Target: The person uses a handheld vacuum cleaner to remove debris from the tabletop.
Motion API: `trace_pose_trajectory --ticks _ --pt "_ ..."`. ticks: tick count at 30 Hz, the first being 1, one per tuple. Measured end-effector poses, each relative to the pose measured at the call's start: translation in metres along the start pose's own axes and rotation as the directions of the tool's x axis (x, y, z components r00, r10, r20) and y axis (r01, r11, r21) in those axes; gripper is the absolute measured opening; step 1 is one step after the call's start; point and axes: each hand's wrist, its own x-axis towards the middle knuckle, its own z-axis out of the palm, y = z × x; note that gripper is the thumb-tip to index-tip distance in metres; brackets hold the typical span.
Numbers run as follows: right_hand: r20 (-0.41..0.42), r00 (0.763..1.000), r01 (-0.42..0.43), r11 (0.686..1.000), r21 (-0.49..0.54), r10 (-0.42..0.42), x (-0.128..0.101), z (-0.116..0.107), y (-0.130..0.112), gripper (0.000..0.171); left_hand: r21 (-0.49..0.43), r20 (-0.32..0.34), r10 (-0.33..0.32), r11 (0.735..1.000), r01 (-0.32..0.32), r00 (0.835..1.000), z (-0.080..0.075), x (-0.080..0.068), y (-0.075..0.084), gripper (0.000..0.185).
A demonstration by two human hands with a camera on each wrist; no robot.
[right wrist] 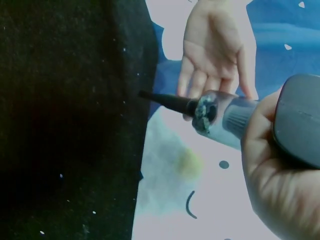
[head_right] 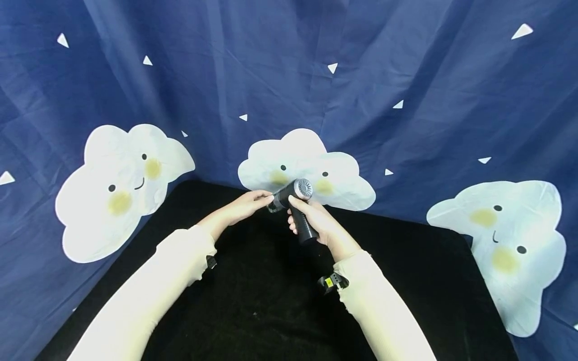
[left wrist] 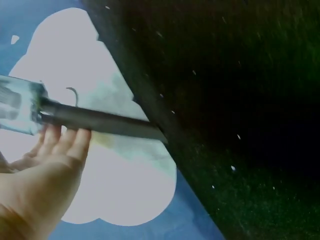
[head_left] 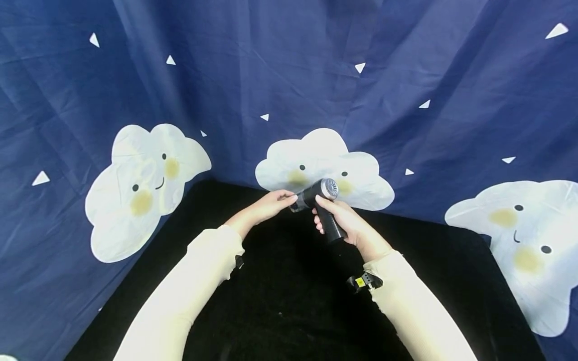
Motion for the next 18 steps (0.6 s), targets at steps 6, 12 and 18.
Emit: trace_pose_trajectory --ticks 6,12,18 --pt "-0.001 1.000 -0.017 0.999 -0.041 0.017 0.002 0.001 -0.004 0.047 -0.024 0.031 -0.011 1.000 0.012 0.999 0.000 0.006 -0.010 0.053" --pt "0.003 0.999 -0.037 0.998 -0.043 0.037 0.000 -0.001 -0.002 0.046 -0.004 0.013 -0.012 1.000 0.013 1.000 0.005 0.004 -0.010 0.051" --pt "0.040 0.998 -0.052 0.997 -0.056 0.054 -0.004 -0.008 -0.002 0.045 0.018 0.020 -0.020 1.000 0.020 1.000 0.010 0.002 -0.006 0.051"
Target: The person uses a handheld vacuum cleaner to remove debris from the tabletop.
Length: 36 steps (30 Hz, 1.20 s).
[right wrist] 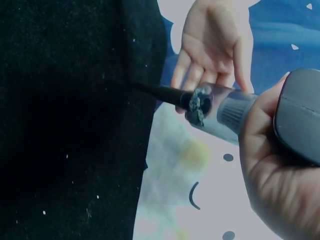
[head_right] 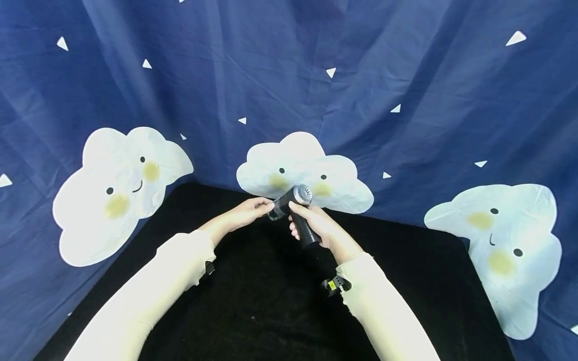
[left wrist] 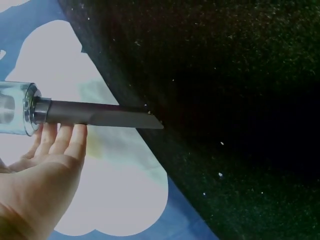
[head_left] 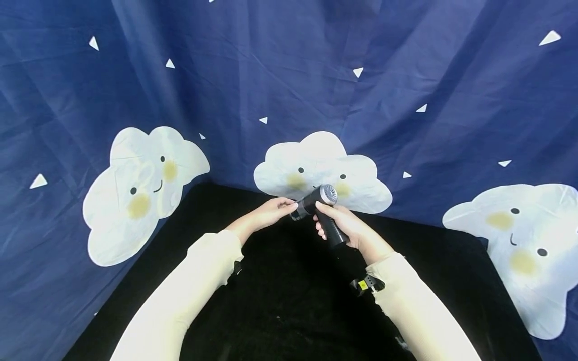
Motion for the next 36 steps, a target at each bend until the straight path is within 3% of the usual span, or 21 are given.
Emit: trace_pose_trajectory --ticks 6,12,24,30,36 --pt "0.022 1.000 -0.016 1.000 -0.013 0.016 -0.011 -0.012 -0.007 0.045 0.037 0.022 0.016 0.999 -0.017 1.000 0.007 0.000 0.013 0.051" --pt "0.048 0.998 -0.029 0.995 -0.094 0.033 -0.022 -0.031 -0.018 0.045 0.027 0.053 0.027 0.999 -0.028 0.998 0.019 0.003 0.028 0.048" --pt "0.033 0.995 -0.082 0.953 -0.290 0.095 -0.052 -0.052 -0.050 0.044 -0.155 0.025 0.055 0.987 -0.051 0.998 0.061 0.015 0.042 0.051" --pt "0.043 0.995 -0.071 0.964 -0.256 0.085 -0.061 -0.062 -0.048 0.043 -0.138 -0.079 0.110 0.983 -0.120 0.991 0.079 0.015 0.043 0.051" --pt "0.093 0.995 -0.023 0.993 -0.117 0.034 -0.067 -0.081 -0.027 0.039 -0.041 -0.231 0.165 0.983 -0.179 0.959 0.102 0.006 0.044 0.053"
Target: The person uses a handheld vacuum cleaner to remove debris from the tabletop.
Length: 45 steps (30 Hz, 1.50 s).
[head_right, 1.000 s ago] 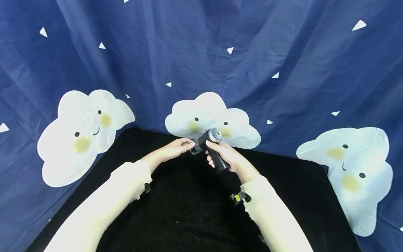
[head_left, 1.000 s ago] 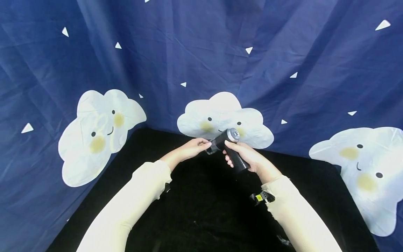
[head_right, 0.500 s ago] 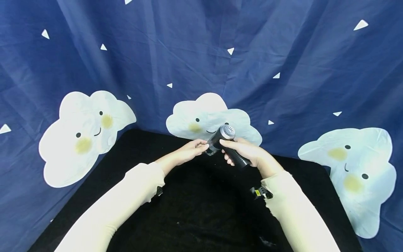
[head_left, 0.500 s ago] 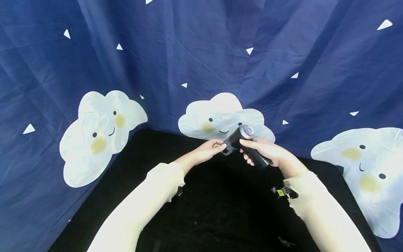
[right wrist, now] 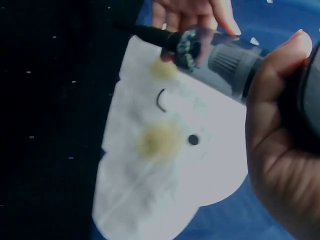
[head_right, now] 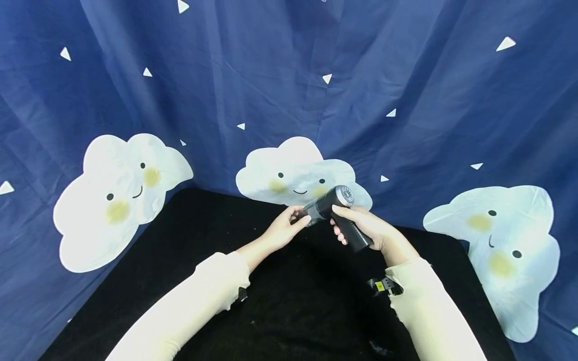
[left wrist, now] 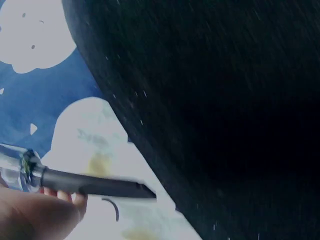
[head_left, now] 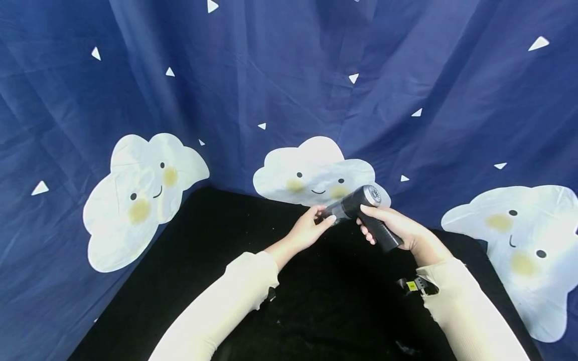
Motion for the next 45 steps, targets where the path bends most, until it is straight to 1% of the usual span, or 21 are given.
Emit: trace_pose_trajectory --ticks 4,6,9,13,16,21,26,30,33,35,37,38,39,41,42,44,45 --pt "0.017 1.000 0.004 0.996 0.090 -0.005 0.000 -0.006 0.022 0.027 0.090 -0.050 0.010 0.996 -0.005 0.999 0.010 -0.008 -0.002 0.053" --pt "0.028 1.000 -0.002 0.992 0.123 -0.001 0.001 -0.008 0.032 0.022 0.153 -0.066 0.025 0.988 -0.015 0.998 0.012 -0.011 -0.003 0.054" --pt "0.046 0.999 -0.017 0.986 0.164 0.009 0.003 -0.010 0.047 0.019 0.220 -0.085 0.049 0.975 -0.030 0.995 0.014 -0.017 -0.004 0.053" --pt "0.082 0.996 -0.046 0.973 0.225 0.028 0.009 -0.010 0.064 0.019 0.287 -0.081 0.066 0.957 -0.040 0.995 0.014 -0.023 -0.010 0.050" --pt "0.113 0.993 -0.067 0.962 0.266 0.038 0.014 -0.009 0.076 0.021 0.338 -0.070 0.073 0.940 -0.045 0.995 0.014 -0.026 -0.018 0.048" --pt "0.131 0.990 -0.094 0.945 0.315 0.055 0.021 -0.005 0.091 0.024 0.375 -0.062 0.068 0.926 -0.040 0.996 0.012 -0.029 -0.028 0.048" --pt "0.087 0.995 -0.080 0.938 0.337 0.054 0.024 -0.001 0.099 0.024 0.374 -0.051 0.042 0.927 -0.020 0.998 0.010 -0.029 -0.031 0.049" --pt "0.040 0.998 -0.049 0.946 0.322 0.038 0.025 0.001 0.102 0.023 0.385 -0.044 0.043 0.923 -0.022 0.998 0.009 -0.027 -0.033 0.050" --pt "-0.032 0.999 -0.020 0.958 0.285 0.031 0.026 0.002 0.104 0.020 0.377 -0.044 0.044 0.926 -0.024 0.998 0.008 -0.025 -0.032 0.050" --pt "-0.117 0.993 -0.001 0.969 0.248 0.031 0.026 0.005 0.105 0.023 0.375 -0.045 0.038 0.927 -0.019 0.998 0.008 -0.024 -0.031 0.050" --pt "-0.230 0.973 0.017 0.980 0.198 0.030 0.026 0.008 0.108 0.032 0.383 -0.042 0.025 0.924 -0.006 0.999 0.008 -0.023 -0.031 0.051" --pt "-0.288 0.957 0.024 0.985 0.170 0.026 0.026 0.010 0.109 0.039 0.394 -0.041 0.017 0.919 0.000 0.999 0.008 -0.023 -0.031 0.051" --pt "-0.350 0.937 0.033 0.989 0.141 0.019 0.027 0.012 0.110 0.043 0.403 -0.041 0.009 0.915 0.008 0.999 0.008 -0.022 -0.032 0.052" --pt "-0.466 0.885 0.041 0.996 0.077 -0.001 0.027 0.015 0.113 0.051 0.427 -0.043 -0.005 0.904 0.023 0.999 0.008 -0.021 -0.033 0.052" --pt "-0.514 0.858 0.036 0.999 0.027 -0.017 0.028 0.017 0.115 0.052 0.437 -0.044 -0.011 0.899 0.029 0.999 0.009 -0.020 -0.033 0.052" --pt "-0.605 0.794 -0.012 0.994 -0.108 -0.056 0.028 0.020 0.119 0.052 0.457 -0.041 -0.021 0.889 0.038 0.999 0.010 -0.019 -0.035 0.052" --pt "-0.640 0.764 -0.054 0.982 -0.182 -0.077 0.028 0.021 0.121 0.052 0.466 -0.037 -0.027 0.884 0.042 0.999 0.011 -0.018 -0.036 0.053"
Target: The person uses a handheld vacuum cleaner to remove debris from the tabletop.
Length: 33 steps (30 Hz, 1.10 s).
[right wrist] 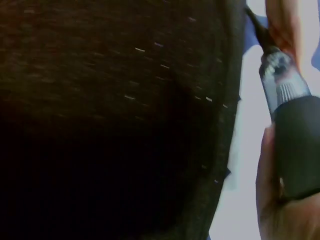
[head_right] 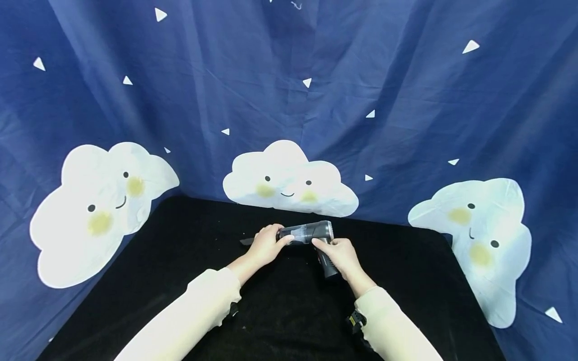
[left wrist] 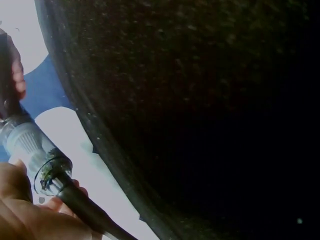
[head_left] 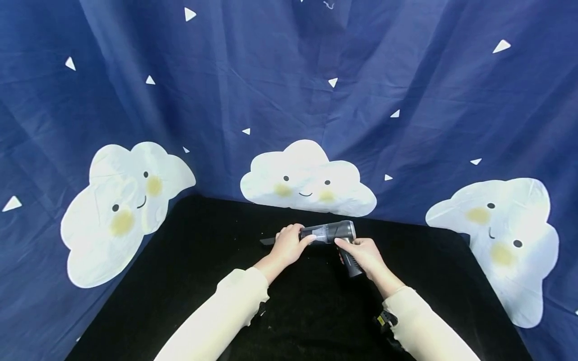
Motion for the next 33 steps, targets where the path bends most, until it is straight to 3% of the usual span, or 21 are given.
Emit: trace_pose_trajectory --ticks 2,4,7,13,19,24,33 --pt "-0.073 0.997 0.015 0.982 -0.187 -0.029 -0.001 0.003 0.005 0.055 0.024 0.021 -0.010 1.000 0.009 1.000 0.003 0.001 -0.001 0.054" --pt "-0.118 0.991 0.012 0.936 -0.351 -0.057 0.000 0.004 0.011 0.059 0.056 0.049 -0.022 0.998 0.019 0.999 0.006 0.002 -0.002 0.055" --pt "-0.111 0.991 0.014 0.881 -0.474 -0.075 0.003 0.006 0.019 0.060 0.098 0.082 -0.042 0.995 0.033 0.996 0.010 0.002 -0.003 0.058" --pt "-0.066 0.996 0.019 0.836 -0.549 -0.065 0.007 0.009 0.026 0.062 0.149 0.120 -0.076 0.987 0.057 0.990 0.014 0.000 -0.005 0.058" --pt "-0.075 0.992 0.035 0.794 -0.607 -0.101 0.005 0.013 0.026 0.062 0.162 0.114 -0.072 0.985 0.053 0.991 0.018 -0.001 -0.010 0.056" --pt "-0.070 0.987 0.061 0.742 -0.668 -0.145 0.006 0.014 0.024 0.062 0.198 0.123 -0.041 0.980 0.016 0.992 0.021 -0.002 -0.012 0.055" --pt "-0.028 0.985 0.106 0.721 -0.685 -0.171 0.007 0.011 0.020 0.056 0.257 0.177 0.053 0.962 -0.098 0.983 0.014 -0.004 -0.024 0.057"
